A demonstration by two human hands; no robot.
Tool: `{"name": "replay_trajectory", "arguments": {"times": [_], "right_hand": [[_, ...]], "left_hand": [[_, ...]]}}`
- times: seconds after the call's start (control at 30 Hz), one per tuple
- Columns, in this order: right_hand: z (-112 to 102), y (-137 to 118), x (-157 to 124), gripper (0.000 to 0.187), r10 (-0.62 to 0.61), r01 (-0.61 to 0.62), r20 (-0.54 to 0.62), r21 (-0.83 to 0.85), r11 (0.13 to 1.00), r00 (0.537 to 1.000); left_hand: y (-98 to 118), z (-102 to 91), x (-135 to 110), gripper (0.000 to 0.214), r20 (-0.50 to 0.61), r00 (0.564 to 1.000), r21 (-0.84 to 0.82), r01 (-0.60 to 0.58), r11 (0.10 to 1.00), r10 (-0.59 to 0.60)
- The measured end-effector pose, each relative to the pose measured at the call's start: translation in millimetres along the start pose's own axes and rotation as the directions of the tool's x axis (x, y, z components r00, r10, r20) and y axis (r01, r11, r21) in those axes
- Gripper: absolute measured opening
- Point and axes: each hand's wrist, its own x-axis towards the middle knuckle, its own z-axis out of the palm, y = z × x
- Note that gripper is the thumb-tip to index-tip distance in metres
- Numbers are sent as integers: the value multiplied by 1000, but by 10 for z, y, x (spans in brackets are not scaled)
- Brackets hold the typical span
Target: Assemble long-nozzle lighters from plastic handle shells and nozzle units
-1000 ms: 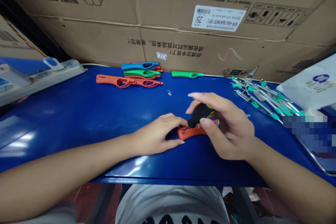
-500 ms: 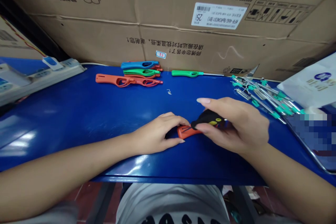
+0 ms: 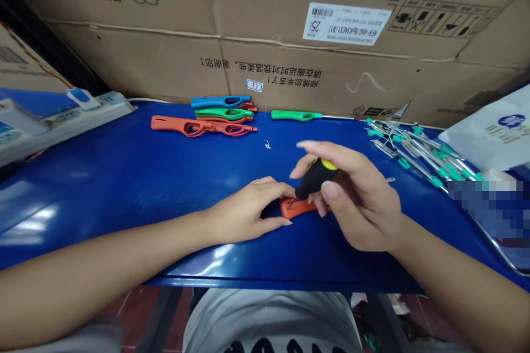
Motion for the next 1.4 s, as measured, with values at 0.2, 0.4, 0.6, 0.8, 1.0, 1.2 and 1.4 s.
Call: {"name": "replay_trajectory", "arguments": {"times": [0.2,0.4,0.6,0.8,1.0,1.2,1.4], "right_hand": [[-24,-5,14,40,-153,145,-12,-262,954,988],[-3,-13,4,41,-18,19,-35,45,999,999],[-40,-11,16,43,-102,95,-34,-180,979,994],[-27,3,12,39,-115,106,-63,-133,985,991],[-50,-25,0,39,-37,39,30,-66,997,999],[-64,-70,5,29,-96,84,-29,-276,957,995],[-44,-50,-5,42,-7,8,17,-39,999,1000]], "left_hand": [[-22,9,-2,27,-2,1000,-18,-23,1000,23],[-24,12,-5,26,0,1000,-6,0,1000,0],[-7,2,1,28,-16,1000,-13,-11,1000,10],[-7,2,-3,30,-5,1000,-19,-5,1000,5],[-7,1,-2,29,-6,1000,-14,-4,1000,4],[-6,4,4,28,-8,1000,-27,-6,1000,5],[4,-2,5,27,-21,1000,-27,-2,1000,1]]}}
